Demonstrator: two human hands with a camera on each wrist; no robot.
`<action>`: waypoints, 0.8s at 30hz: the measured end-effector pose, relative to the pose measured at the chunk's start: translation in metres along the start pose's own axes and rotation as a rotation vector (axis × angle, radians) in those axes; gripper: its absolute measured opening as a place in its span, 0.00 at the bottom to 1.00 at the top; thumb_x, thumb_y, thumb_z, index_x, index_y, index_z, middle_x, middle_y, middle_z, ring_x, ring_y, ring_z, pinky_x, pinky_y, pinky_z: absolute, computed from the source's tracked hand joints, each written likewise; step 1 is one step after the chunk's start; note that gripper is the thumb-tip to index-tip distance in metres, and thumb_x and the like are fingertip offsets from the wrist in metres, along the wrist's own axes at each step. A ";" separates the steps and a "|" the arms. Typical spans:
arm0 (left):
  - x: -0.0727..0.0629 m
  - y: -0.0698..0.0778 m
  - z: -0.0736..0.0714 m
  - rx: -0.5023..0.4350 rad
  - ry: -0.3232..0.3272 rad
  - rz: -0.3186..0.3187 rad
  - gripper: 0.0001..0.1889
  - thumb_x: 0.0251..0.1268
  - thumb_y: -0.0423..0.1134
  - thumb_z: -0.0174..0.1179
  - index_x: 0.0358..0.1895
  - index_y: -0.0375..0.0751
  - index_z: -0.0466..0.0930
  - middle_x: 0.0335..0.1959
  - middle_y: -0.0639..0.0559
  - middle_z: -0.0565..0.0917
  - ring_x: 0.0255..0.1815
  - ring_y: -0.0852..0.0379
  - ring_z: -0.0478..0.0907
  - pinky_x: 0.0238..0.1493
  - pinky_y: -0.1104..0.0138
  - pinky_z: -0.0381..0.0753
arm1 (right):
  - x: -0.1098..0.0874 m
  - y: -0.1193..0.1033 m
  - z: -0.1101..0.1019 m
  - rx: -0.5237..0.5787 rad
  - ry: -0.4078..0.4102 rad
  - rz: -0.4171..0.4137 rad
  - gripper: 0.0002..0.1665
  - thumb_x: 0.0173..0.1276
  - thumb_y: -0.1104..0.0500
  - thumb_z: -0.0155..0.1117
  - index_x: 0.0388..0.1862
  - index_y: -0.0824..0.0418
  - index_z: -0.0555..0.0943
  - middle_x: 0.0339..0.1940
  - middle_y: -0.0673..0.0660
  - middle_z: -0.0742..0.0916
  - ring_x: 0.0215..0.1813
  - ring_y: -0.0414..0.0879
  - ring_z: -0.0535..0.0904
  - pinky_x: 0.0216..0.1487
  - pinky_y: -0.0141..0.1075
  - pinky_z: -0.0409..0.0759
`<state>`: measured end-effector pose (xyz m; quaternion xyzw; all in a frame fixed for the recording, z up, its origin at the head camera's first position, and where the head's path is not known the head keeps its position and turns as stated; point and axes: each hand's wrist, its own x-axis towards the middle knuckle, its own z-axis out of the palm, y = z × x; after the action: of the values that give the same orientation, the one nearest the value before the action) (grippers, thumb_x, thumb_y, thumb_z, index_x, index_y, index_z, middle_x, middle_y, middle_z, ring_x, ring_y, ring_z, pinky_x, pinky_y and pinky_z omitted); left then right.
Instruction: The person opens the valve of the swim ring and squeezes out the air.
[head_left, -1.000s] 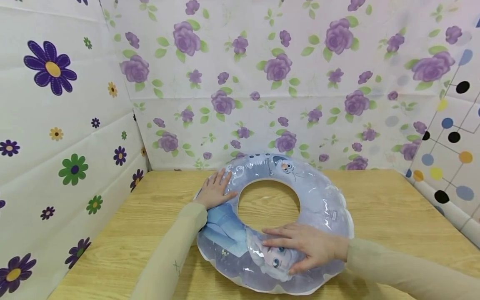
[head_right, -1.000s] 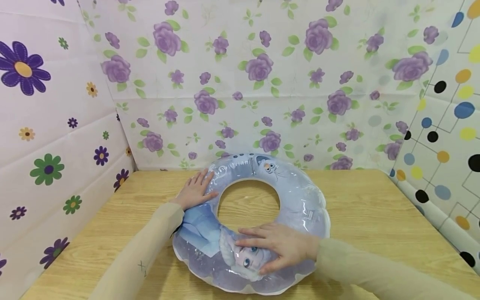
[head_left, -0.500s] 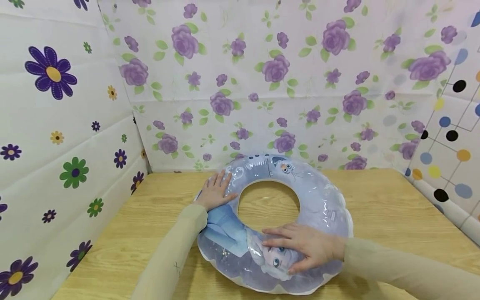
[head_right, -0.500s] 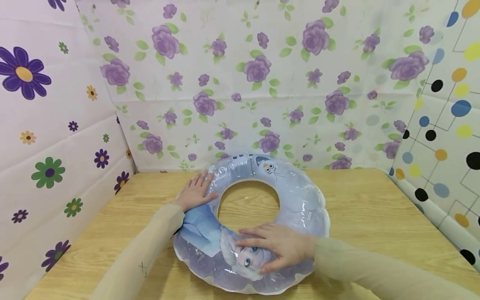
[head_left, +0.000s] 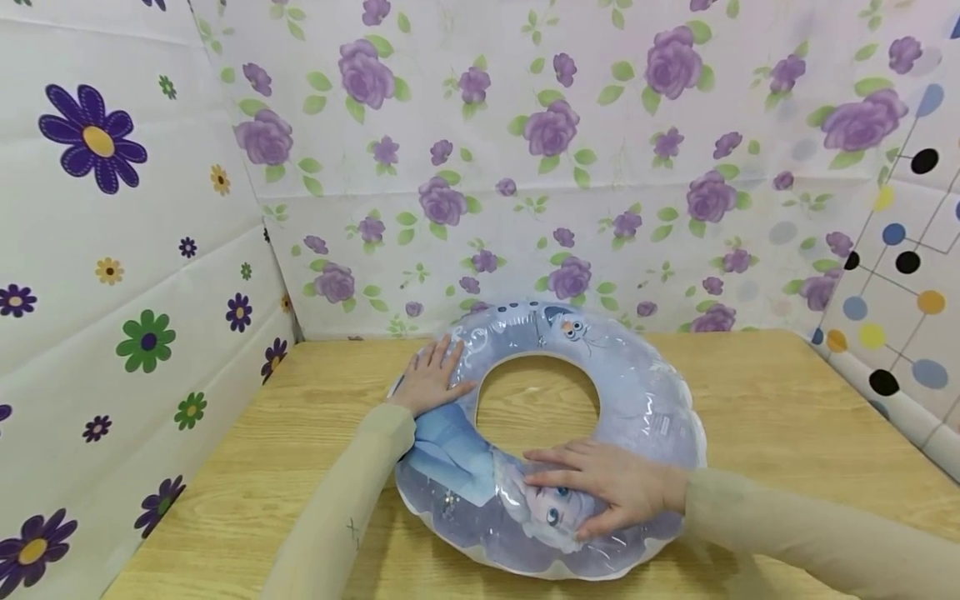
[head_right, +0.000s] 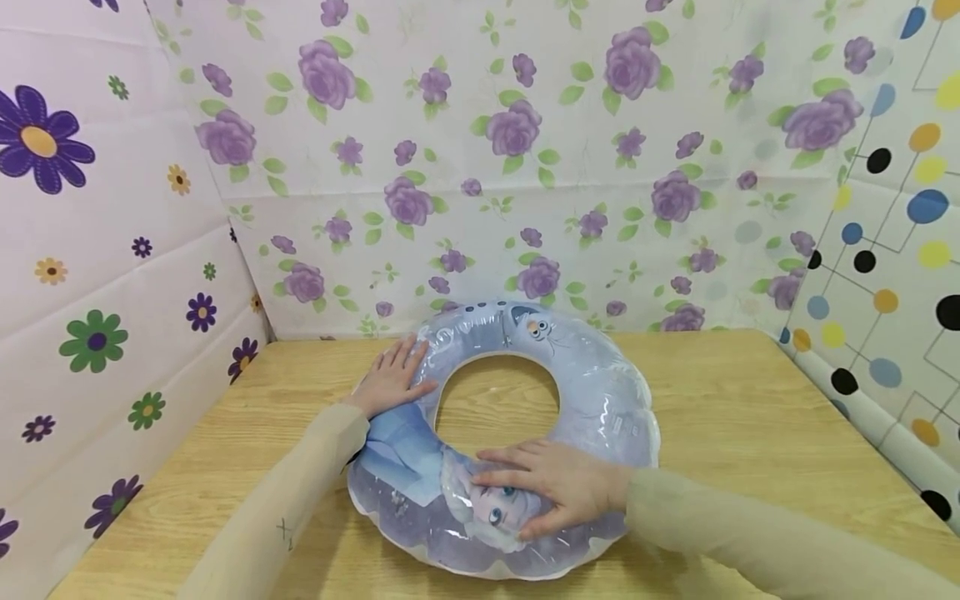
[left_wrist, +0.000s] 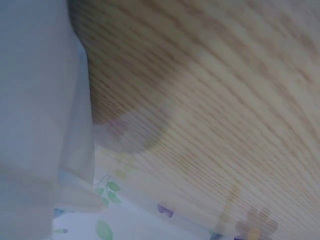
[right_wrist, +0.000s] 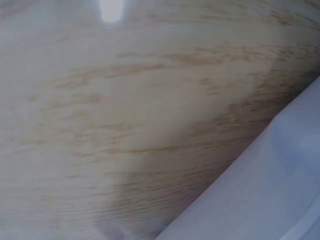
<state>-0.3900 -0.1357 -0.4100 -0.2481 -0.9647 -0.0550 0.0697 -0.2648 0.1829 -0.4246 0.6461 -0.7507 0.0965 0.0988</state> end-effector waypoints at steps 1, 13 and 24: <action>0.000 0.000 0.000 -0.002 0.002 -0.002 0.44 0.61 0.68 0.39 0.72 0.44 0.38 0.71 0.42 0.39 0.68 0.41 0.37 0.60 0.45 0.39 | 0.000 0.001 0.000 -0.004 -0.004 0.000 0.45 0.60 0.32 0.50 0.71 0.51 0.55 0.70 0.57 0.57 0.66 0.46 0.56 0.58 0.45 0.59; 0.000 0.001 -0.001 -0.001 -0.012 -0.023 0.44 0.61 0.67 0.39 0.72 0.44 0.37 0.71 0.42 0.38 0.68 0.42 0.34 0.60 0.44 0.37 | 0.001 0.002 -0.001 -0.037 -0.044 -0.007 0.45 0.61 0.32 0.47 0.72 0.50 0.53 0.71 0.57 0.55 0.68 0.49 0.51 0.59 0.52 0.57; 0.000 0.003 -0.002 0.019 -0.018 -0.026 0.44 0.61 0.67 0.38 0.72 0.43 0.37 0.71 0.41 0.38 0.68 0.42 0.35 0.59 0.43 0.39 | 0.002 0.000 -0.002 -0.097 -0.088 -0.030 0.44 0.63 0.31 0.43 0.73 0.50 0.50 0.71 0.58 0.53 0.68 0.53 0.50 0.60 0.52 0.54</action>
<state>-0.3881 -0.1336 -0.4075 -0.2355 -0.9688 -0.0446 0.0625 -0.2655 0.1816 -0.4218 0.6552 -0.7484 0.0300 0.0984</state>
